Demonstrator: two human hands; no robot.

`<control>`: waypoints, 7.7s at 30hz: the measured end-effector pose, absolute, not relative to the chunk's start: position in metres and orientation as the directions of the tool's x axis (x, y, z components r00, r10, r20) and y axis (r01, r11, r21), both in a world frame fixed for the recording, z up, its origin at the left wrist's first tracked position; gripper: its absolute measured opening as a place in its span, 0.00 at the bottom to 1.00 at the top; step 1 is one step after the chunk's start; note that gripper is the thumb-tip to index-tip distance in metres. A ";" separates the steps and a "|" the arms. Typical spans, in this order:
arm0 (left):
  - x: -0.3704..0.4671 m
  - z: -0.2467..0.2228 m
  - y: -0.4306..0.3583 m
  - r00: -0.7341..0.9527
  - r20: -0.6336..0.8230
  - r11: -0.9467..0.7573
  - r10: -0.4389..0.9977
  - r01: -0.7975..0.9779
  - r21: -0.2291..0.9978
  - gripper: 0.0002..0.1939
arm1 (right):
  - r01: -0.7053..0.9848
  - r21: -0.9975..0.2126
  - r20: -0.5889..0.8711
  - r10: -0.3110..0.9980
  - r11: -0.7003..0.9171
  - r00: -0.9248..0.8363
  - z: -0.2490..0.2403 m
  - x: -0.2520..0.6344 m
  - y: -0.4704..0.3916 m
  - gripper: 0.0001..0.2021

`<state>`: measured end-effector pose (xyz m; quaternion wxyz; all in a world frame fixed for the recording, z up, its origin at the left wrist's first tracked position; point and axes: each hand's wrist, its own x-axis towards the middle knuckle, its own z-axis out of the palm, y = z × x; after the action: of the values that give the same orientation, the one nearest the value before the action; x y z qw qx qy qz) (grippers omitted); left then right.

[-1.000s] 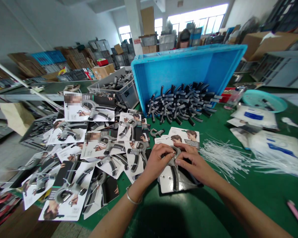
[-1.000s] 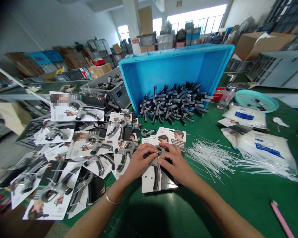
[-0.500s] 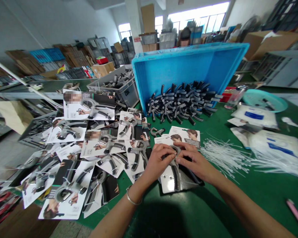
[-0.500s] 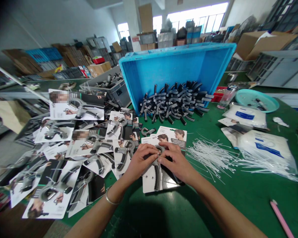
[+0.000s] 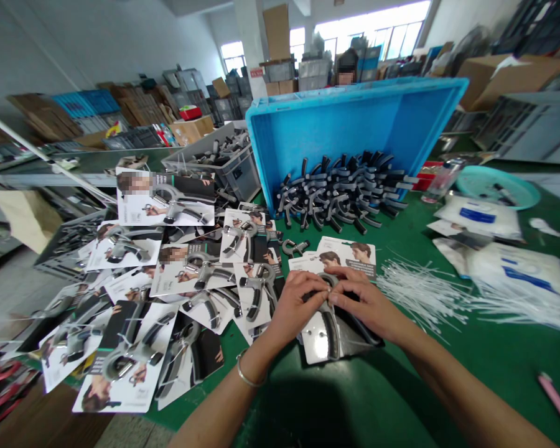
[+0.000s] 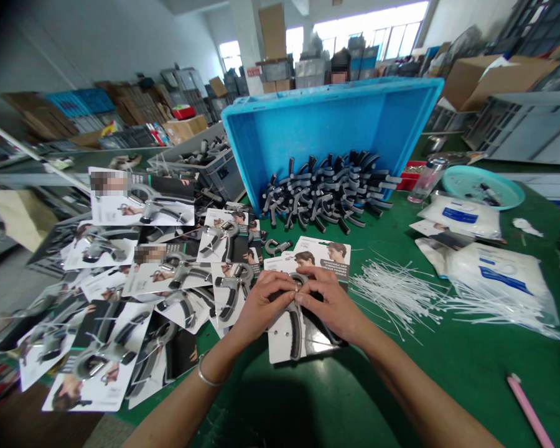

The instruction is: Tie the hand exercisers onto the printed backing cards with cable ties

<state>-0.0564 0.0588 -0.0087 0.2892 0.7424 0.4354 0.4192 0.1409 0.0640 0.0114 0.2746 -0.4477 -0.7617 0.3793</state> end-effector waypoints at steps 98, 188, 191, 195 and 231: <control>-0.086 -0.010 -0.017 0.142 0.268 -0.303 0.953 0.471 0.828 0.09 | 0.620 -0.487 0.232 0.775 0.616 -0.588 0.031 0.135 0.024 0.04; -0.050 -0.001 -0.006 0.230 0.271 -0.346 0.935 0.417 0.840 0.04 | 0.704 -0.216 0.289 0.733 0.677 -0.616 0.020 0.143 0.018 0.06; -0.050 -0.003 -0.007 0.219 0.273 -0.343 0.937 0.425 0.837 0.04 | 0.707 -0.225 0.271 0.740 0.671 -0.616 0.019 0.141 0.019 0.05; -0.052 -0.004 -0.007 0.212 0.266 -0.335 0.940 0.443 0.831 0.04 | 0.664 -0.321 0.261 0.737 0.675 -0.623 0.019 0.140 0.021 0.06; -0.045 0.017 0.009 0.276 0.190 -0.305 0.942 0.473 0.827 0.07 | 0.596 -0.541 0.541 0.788 0.594 -0.294 0.003 0.134 0.005 0.05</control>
<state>-0.0451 0.0094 0.0167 0.3321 0.7265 0.4870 0.3532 0.1338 0.0051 0.0031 0.4048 -0.4348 -0.7956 0.1188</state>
